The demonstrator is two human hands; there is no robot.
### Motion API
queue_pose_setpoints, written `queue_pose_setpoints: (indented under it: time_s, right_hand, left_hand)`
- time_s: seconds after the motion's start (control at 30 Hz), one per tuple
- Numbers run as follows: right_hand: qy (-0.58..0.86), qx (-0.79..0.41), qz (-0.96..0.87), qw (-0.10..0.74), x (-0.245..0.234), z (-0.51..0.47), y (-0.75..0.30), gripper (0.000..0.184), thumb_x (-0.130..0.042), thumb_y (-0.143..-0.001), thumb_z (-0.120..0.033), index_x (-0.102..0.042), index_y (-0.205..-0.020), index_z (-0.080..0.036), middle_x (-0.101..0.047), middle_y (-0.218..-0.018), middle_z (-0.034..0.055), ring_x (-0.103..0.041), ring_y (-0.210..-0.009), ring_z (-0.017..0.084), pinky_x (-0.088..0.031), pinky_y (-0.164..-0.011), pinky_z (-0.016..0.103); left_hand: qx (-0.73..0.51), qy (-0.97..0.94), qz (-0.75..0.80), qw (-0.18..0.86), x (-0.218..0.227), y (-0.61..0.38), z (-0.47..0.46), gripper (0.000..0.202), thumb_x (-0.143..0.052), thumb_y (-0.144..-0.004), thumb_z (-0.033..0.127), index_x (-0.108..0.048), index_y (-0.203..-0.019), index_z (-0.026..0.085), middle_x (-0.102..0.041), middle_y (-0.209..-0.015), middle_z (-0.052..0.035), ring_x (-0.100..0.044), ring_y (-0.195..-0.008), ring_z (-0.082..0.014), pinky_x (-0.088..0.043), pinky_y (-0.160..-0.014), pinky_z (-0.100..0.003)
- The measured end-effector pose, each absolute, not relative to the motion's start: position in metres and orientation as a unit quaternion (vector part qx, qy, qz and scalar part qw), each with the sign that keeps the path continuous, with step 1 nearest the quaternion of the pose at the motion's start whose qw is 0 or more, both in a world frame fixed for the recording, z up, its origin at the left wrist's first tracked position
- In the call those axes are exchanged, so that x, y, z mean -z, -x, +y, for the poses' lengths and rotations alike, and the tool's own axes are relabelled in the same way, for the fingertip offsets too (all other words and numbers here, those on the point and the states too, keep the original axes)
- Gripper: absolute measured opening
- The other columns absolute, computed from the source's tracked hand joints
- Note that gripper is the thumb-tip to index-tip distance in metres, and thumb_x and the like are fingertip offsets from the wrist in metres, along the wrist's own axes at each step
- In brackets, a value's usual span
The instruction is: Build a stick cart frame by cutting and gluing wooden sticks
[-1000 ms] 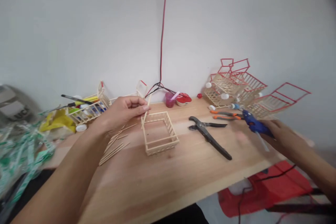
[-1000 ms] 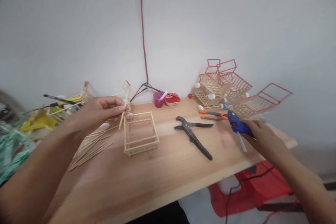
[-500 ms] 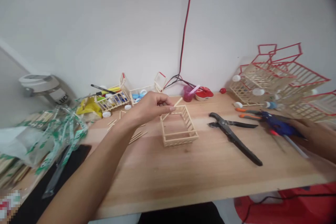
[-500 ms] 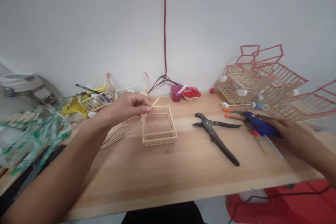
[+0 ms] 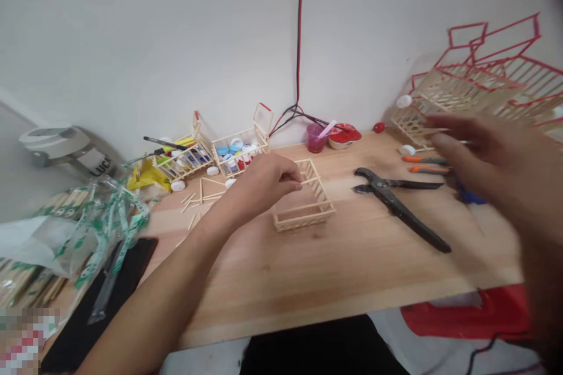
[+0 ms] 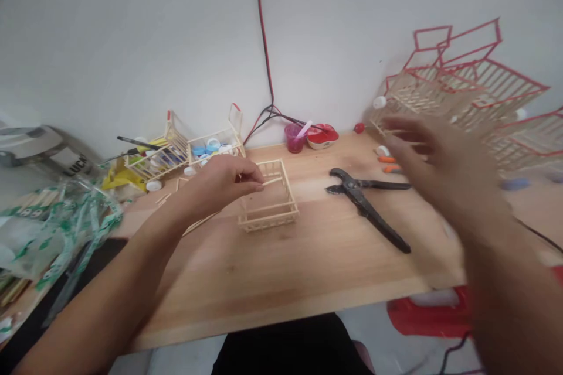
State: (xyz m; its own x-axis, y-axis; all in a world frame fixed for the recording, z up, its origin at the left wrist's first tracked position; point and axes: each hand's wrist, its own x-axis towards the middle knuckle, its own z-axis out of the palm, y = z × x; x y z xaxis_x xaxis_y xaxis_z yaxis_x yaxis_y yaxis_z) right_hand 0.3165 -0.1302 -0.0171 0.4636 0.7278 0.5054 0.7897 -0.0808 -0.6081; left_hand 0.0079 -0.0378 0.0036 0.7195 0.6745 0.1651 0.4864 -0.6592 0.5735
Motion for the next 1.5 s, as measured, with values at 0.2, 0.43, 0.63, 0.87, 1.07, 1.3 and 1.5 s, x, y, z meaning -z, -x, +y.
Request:
queue_pose_setpoints:
  time_s: [0.2,0.43,0.63,0.87,1.07,1.3,1.5]
  right_hand:
    - [0.588,-0.205,-0.539,0.567,0.059,-0.065,-0.231,0.025,-0.056,-0.093,-0.038,-0.071,-0.093,-0.018,-0.068,-0.081,0.0028,-0.061,-0.069,0.012,-0.044,-0.058,0.025]
    - [0.543,-0.281,-0.541,0.577,0.094,-0.063,-0.229,0.03,-0.054,-0.093,-0.044,-0.068,-0.092,-0.018,-0.065,-0.082,0.0032,-0.057,-0.068,0.012,-0.041,-0.054,0.024]
    - [0.553,-0.281,-0.536,0.572,0.094,-0.064,-0.232,0.027,-0.054,-0.093,-0.041,-0.068,-0.094,-0.017,-0.065,-0.082,0.0027,-0.055,-0.065,0.011,-0.04,-0.054,0.024]
    - [0.558,-0.289,-0.527,0.572,0.092,-0.064,-0.235,0.021,-0.053,-0.094,-0.03,-0.069,-0.093,-0.016,-0.066,-0.081,0.0021,-0.055,-0.063,0.01,-0.04,-0.056,0.024]
    - [0.568,-0.277,-0.535,0.561,0.094,-0.062,-0.238,0.02,-0.052,-0.095,-0.026,-0.069,-0.093,-0.016,-0.067,-0.081,0.002,-0.055,-0.062,0.01,-0.041,-0.057,0.025]
    - [0.585,-0.255,-0.552,0.536,0.092,-0.063,-0.238,0.021,-0.052,-0.095,-0.027,-0.07,-0.093,-0.017,-0.068,-0.08,0.0023,-0.056,-0.064,0.011,-0.04,-0.057,0.026]
    - [0.58,-0.241,-0.566,0.534,0.093,-0.063,-0.238,0.021,-0.052,-0.095,-0.028,-0.07,-0.094,-0.018,-0.069,-0.081,0.0026,-0.058,-0.066,0.012,-0.042,-0.058,0.026]
  left_hand:
    - [-0.174,-0.912,0.322,0.186,0.001,-0.016,-0.044,0.01,-0.068,-0.081,0.011,-0.073,-0.074,0.017,-0.07,-0.075,-0.0021,-0.059,-0.072,-0.0144,-0.039,-0.072,-0.026]
    - [-0.186,-0.925,0.297,0.147,0.012,-0.021,-0.044,0.01,-0.068,-0.083,0.015,-0.072,-0.075,0.018,-0.07,-0.077,-0.0042,-0.059,-0.075,-0.0175,-0.038,-0.074,-0.03]
    - [-0.18,-0.923,0.305,0.153,0.011,-0.024,-0.049,0.013,-0.068,-0.082,0.014,-0.07,-0.07,0.018,-0.069,-0.075,-0.0044,-0.058,-0.075,-0.0184,-0.037,-0.073,-0.031]
    - [-0.153,-0.925,0.315,0.147,0.012,-0.026,-0.051,0.012,-0.068,-0.083,0.015,-0.069,-0.071,0.016,-0.07,-0.078,-0.006,-0.06,-0.078,-0.0193,-0.039,-0.075,-0.032]
    - [-0.125,-0.932,0.322,0.112,0.012,-0.027,-0.051,0.012,-0.065,-0.085,0.013,-0.071,-0.075,0.015,-0.071,-0.08,-0.0048,-0.061,-0.08,-0.0186,-0.041,-0.075,-0.032]
    - [-0.099,-0.934,0.329,0.102,0.012,-0.028,-0.052,0.013,-0.064,-0.086,0.012,-0.072,-0.076,0.015,-0.072,-0.082,-0.0039,-0.063,-0.082,-0.0177,-0.043,-0.077,-0.031]
    - [-0.089,-0.935,0.33,0.095,0.012,-0.03,-0.053,0.013,-0.064,-0.086,0.012,-0.073,-0.077,0.015,-0.071,-0.081,-0.0041,-0.063,-0.082,-0.0176,-0.043,-0.077,-0.032]
